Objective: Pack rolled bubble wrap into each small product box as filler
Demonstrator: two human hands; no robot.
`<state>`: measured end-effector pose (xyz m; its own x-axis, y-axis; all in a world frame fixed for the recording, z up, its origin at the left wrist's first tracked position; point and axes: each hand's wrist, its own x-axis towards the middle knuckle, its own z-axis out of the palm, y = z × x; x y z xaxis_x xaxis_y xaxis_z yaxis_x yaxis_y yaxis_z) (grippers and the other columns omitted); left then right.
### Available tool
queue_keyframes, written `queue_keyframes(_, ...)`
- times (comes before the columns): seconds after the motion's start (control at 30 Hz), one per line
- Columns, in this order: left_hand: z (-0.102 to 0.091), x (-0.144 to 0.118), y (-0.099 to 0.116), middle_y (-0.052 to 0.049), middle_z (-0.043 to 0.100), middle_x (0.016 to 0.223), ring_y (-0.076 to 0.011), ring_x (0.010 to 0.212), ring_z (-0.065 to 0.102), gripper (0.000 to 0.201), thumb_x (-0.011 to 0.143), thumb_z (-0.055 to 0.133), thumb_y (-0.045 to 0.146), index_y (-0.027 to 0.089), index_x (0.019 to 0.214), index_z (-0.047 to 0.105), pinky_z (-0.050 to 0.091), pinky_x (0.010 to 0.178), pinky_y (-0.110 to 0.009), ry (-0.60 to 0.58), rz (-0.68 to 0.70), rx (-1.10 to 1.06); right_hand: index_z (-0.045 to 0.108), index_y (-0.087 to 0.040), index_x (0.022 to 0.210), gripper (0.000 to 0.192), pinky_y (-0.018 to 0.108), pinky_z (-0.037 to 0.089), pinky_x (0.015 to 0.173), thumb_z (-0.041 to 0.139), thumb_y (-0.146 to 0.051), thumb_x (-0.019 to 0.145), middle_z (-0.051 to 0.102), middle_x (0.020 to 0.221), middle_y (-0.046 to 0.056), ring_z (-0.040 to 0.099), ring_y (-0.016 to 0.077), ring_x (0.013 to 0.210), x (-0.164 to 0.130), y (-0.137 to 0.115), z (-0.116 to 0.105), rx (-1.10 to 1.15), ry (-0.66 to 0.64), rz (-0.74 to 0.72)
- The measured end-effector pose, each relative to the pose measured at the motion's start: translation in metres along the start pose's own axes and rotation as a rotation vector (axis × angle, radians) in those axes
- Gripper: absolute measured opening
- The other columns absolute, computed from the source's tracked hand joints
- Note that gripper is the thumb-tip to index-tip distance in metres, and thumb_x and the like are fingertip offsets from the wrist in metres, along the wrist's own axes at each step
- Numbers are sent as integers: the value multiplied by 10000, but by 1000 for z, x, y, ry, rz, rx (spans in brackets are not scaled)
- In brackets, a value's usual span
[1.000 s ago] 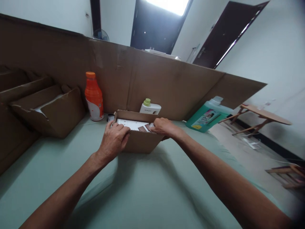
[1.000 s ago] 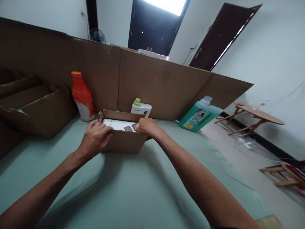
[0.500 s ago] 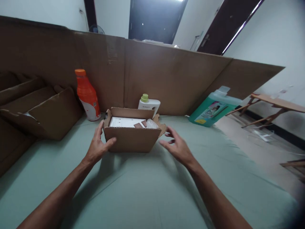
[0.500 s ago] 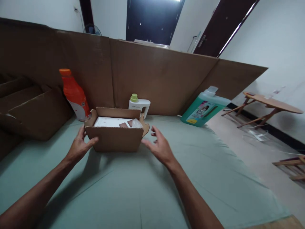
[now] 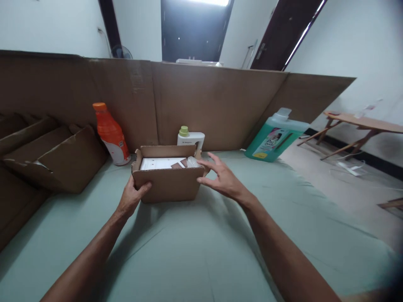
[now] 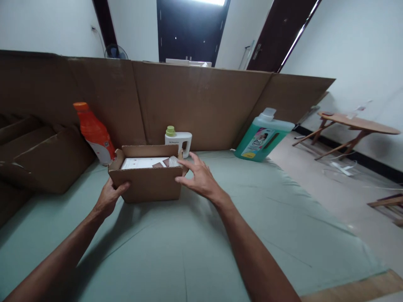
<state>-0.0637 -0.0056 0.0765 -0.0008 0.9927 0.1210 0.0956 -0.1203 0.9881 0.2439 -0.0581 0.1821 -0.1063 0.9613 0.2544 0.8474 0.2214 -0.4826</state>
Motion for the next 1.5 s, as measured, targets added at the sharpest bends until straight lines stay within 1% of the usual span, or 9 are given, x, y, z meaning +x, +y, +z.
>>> queue_keyframes(0.2,-15,1,6,-144,439,1563,-355,1403,453,871,785,714,546,220,1517,372,398,1141,-494,-105,207,-11,756,-215,1111,281,317,521,831,562,-263,913,744,1127,51,690,206,943,42,-36,-59,-99,29,-100)
queue_keyframes(0.4,-16,14,31,-138,362,1607,-335,1498,322,665,798,755,435,264,1391,506,251,1215,-570,-18,560,372,773,-205,1011,227,292,470,662,683,-248,807,765,866,79,691,237,807,98,-64,-23,-554,-540,14)
queue_keyframes(0.53,-13,17,38,-150,462,1538,-321,1449,415,314,861,681,367,231,1136,619,318,1179,-574,-106,574,373,784,-206,927,221,300,459,636,712,-136,730,768,927,103,703,273,849,104,-59,-3,-578,-545,23)
queue_keyframes(0.7,-10,16,40,-142,446,1550,-323,1450,412,324,871,672,364,238,1164,615,326,1171,-588,-125,551,352,782,-236,925,234,305,449,619,674,-133,745,770,928,87,711,296,869,106,-54,-3,-559,-480,54)
queue_keyframes(0.8,-15,11,32,-127,369,1605,-316,1488,348,605,858,702,405,286,1410,486,288,1201,-573,-94,552,316,762,-242,1006,234,326,462,658,630,-194,819,772,983,78,704,286,886,86,-51,-22,-532,-358,61)
queue_keyframes(0.97,-28,2,-7,-156,292,1642,-346,1459,389,986,790,761,504,304,1583,211,325,1185,-553,-103,307,142,716,-197,1004,289,347,518,697,598,-431,880,751,893,77,681,222,770,10,-9,-32,-73,283,117)
queue_keyframes(1.1,-11,4,-27,-195,489,1504,-356,1340,521,984,721,777,570,205,1521,335,412,1122,-526,-203,119,4,565,-183,1326,712,369,578,726,751,-505,719,695,1241,143,693,286,1020,-14,25,31,360,26,244)
queue_keyframes(1.27,13,-24,-21,-178,633,1321,-328,1233,596,889,679,780,589,143,1376,456,453,1084,-468,-161,66,-76,562,-183,1280,615,473,528,947,684,-523,783,703,1227,147,650,331,1133,-30,14,90,490,88,303)
queue_keyframes(1.5,-60,-126,-10,-131,698,1135,-320,1090,645,661,724,754,594,147,1185,599,503,987,-467,168,-109,111,632,-194,1138,447,444,557,838,656,-512,825,738,1115,119,690,301,955,-82,-56,90,519,38,125)
